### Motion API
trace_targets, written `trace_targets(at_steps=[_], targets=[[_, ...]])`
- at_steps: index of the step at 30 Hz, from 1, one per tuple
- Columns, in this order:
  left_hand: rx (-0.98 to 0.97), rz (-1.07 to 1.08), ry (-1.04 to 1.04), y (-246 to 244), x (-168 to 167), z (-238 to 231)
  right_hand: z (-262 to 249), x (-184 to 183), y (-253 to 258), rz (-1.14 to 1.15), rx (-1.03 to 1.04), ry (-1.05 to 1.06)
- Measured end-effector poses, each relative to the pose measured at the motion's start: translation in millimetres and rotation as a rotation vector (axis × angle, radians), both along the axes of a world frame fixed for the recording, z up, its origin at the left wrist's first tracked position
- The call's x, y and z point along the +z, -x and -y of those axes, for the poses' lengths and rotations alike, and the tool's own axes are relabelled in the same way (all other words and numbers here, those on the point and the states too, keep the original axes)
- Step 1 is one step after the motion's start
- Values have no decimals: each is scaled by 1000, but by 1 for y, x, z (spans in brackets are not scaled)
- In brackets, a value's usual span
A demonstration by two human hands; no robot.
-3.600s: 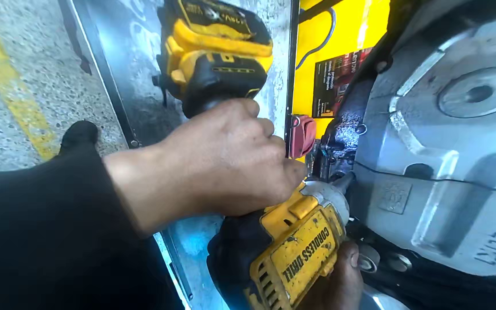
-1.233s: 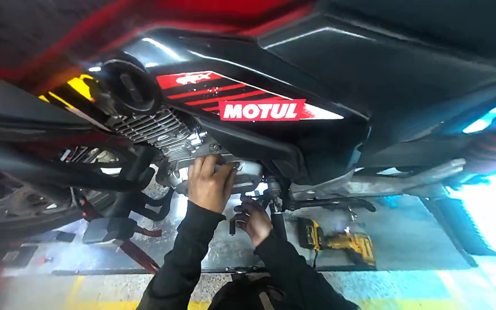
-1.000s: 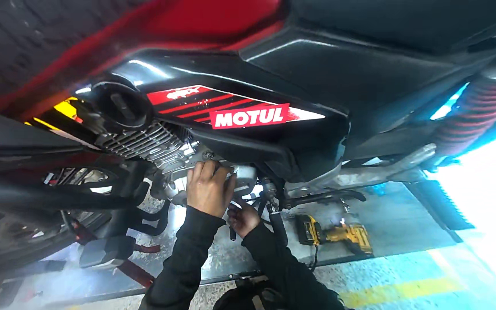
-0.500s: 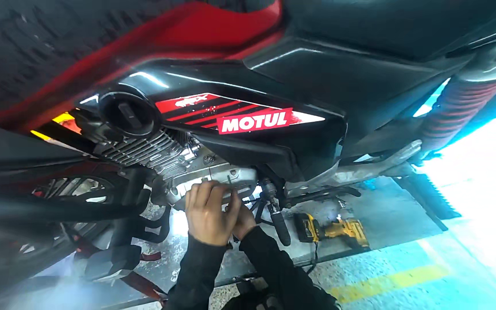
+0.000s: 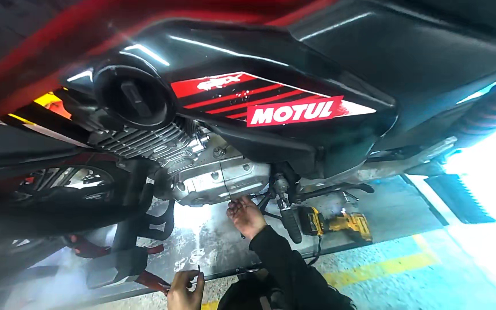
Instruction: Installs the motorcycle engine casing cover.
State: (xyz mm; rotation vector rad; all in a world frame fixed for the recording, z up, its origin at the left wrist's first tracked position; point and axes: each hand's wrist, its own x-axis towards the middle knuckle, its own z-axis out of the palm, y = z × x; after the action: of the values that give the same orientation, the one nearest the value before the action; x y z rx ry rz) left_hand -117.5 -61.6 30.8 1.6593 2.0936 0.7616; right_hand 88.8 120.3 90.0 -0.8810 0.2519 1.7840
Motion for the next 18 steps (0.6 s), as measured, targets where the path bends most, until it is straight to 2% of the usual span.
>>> trace_targets(at_steps=[6, 12, 18], targets=[[-12, 22, 74, -9, -14, -11, 5, 1, 0, 10, -26, -30], [-67, 2, 34, -13, -16, -32, 8, 9, 8, 231, -94, -88], [-83, 15, 50, -7, -25, -26, 3, 5, 9, 232, -105, -103]])
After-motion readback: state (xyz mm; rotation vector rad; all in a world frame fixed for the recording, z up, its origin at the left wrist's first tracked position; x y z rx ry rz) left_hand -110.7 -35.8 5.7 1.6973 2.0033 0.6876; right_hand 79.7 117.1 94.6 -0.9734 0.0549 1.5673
